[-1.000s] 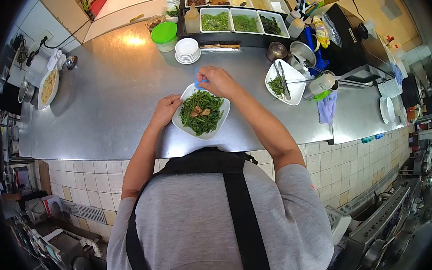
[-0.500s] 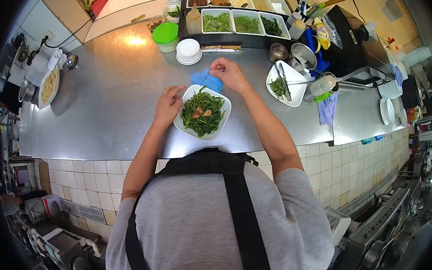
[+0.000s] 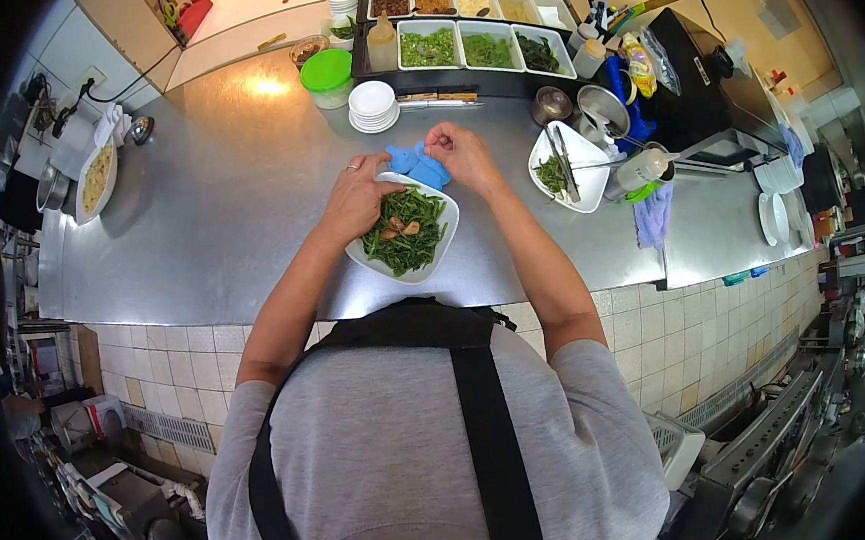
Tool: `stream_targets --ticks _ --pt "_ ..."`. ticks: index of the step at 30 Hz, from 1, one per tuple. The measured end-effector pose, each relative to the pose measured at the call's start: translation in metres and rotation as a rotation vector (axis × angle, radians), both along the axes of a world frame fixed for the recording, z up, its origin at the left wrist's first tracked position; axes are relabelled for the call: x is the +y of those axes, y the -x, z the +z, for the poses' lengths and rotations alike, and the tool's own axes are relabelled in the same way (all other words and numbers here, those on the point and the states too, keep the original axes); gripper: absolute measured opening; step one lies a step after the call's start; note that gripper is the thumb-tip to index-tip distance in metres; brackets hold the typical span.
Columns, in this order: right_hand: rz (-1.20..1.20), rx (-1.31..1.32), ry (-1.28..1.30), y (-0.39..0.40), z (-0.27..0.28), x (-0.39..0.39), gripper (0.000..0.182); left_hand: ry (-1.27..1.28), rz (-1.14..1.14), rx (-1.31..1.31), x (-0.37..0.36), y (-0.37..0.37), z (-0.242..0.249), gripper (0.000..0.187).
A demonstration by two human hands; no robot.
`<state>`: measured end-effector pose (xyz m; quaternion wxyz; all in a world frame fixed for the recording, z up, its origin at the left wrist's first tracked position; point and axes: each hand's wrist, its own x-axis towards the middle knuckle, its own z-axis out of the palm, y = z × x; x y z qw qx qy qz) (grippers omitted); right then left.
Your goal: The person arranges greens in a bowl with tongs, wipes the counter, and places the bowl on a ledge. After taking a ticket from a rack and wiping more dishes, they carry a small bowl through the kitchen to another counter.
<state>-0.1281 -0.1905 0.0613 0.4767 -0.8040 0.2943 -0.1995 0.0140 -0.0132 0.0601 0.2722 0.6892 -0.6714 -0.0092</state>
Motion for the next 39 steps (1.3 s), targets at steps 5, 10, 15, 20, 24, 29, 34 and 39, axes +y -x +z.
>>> stream_targets --ticks 5,10,15,20,24,29,34,39 --pt "0.117 0.062 0.089 -0.011 0.024 0.024 0.015 0.057 0.065 0.146 0.004 -0.01 -0.004 0.025" --pt "0.273 0.043 0.323 -0.025 0.015 0.027 0.015 -0.237 0.271 0.474 0.011 -0.018 -0.006 0.022" --pt "0.347 0.139 0.652 -0.025 0.013 0.041 0.017 -0.283 0.274 0.377 0.012 -0.015 -0.013 0.022" --pt "0.288 0.294 0.688 -0.011 0.012 0.048 0.02 -0.239 0.315 0.44 0.021 -0.013 -0.02 0.023" --pt "0.273 0.306 0.449 0.009 0.02 0.025 0.021 -0.251 0.405 0.588 0.037 -0.008 -0.025 0.023" --pt "0.259 0.28 0.305 0.018 0.032 0.018 0.019 -0.199 0.369 0.672 0.044 -0.011 -0.014 0.026" --pt "0.194 0.272 0.567 0.019 0.019 0.045 0.015 -0.2 0.367 0.734 0.041 -0.01 -0.021 0.027" --pt "0.188 0.353 0.499 0.025 0.027 0.039 0.013 -0.182 0.37 0.8 0.05 -0.006 -0.032 0.026"
